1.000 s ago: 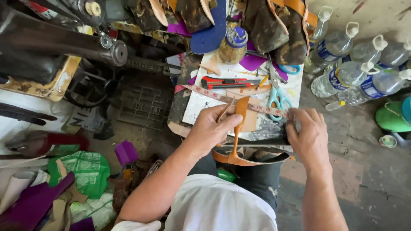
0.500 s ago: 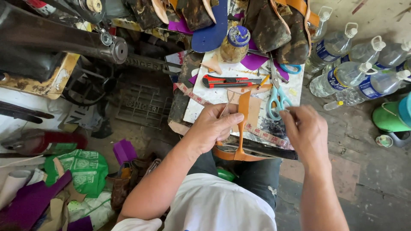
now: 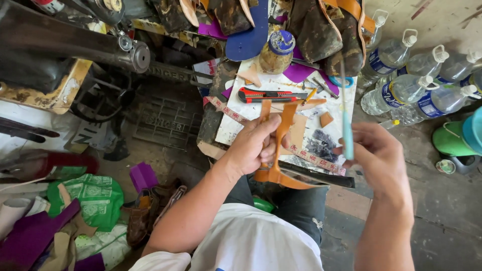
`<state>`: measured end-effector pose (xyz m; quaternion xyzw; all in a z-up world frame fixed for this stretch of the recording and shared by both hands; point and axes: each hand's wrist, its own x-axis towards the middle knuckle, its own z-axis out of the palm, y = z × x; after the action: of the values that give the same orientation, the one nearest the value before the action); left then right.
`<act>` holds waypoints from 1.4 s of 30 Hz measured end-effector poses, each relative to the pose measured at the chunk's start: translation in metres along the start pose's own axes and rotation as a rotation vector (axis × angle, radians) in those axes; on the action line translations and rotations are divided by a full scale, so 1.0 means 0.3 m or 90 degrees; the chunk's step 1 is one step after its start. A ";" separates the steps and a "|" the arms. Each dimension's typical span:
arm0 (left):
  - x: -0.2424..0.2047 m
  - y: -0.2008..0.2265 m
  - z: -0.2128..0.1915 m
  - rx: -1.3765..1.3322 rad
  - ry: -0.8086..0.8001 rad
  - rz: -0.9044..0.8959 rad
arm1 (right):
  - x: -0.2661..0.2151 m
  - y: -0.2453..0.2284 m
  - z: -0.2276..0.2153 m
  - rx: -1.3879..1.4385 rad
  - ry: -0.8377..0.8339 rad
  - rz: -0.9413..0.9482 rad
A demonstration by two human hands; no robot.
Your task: The person cuts a strip of orange leather with scissors and attaches it to a sandal sole. They then handle a pair of brown leather insoles, placing them on the workbench and later picking them up to attach a small piece of leather to one.
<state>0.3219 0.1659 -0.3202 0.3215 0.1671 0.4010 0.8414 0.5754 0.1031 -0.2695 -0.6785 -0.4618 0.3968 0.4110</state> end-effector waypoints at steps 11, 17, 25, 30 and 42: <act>0.057 -0.031 0.036 -0.132 -0.058 -0.039 | -0.186 0.116 0.016 0.481 -0.229 -0.181; 0.094 -0.081 0.090 -0.114 -0.052 -0.019 | -0.250 0.172 0.066 0.522 -0.222 -0.138; 0.112 -0.122 0.226 0.182 0.030 0.024 | -0.285 0.216 0.074 0.254 -0.159 -0.074; 0.103 -0.127 0.219 0.280 -0.022 0.019 | -0.294 0.201 0.052 0.262 -0.141 -0.077; 0.094 -0.129 0.200 0.237 -0.055 -0.037 | -0.294 0.224 0.043 0.224 -0.172 -0.089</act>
<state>0.3939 0.1453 -0.3028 0.4835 0.2113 0.3243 0.7851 0.5610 0.0056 -0.3221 -0.5032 -0.4822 0.5292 0.4838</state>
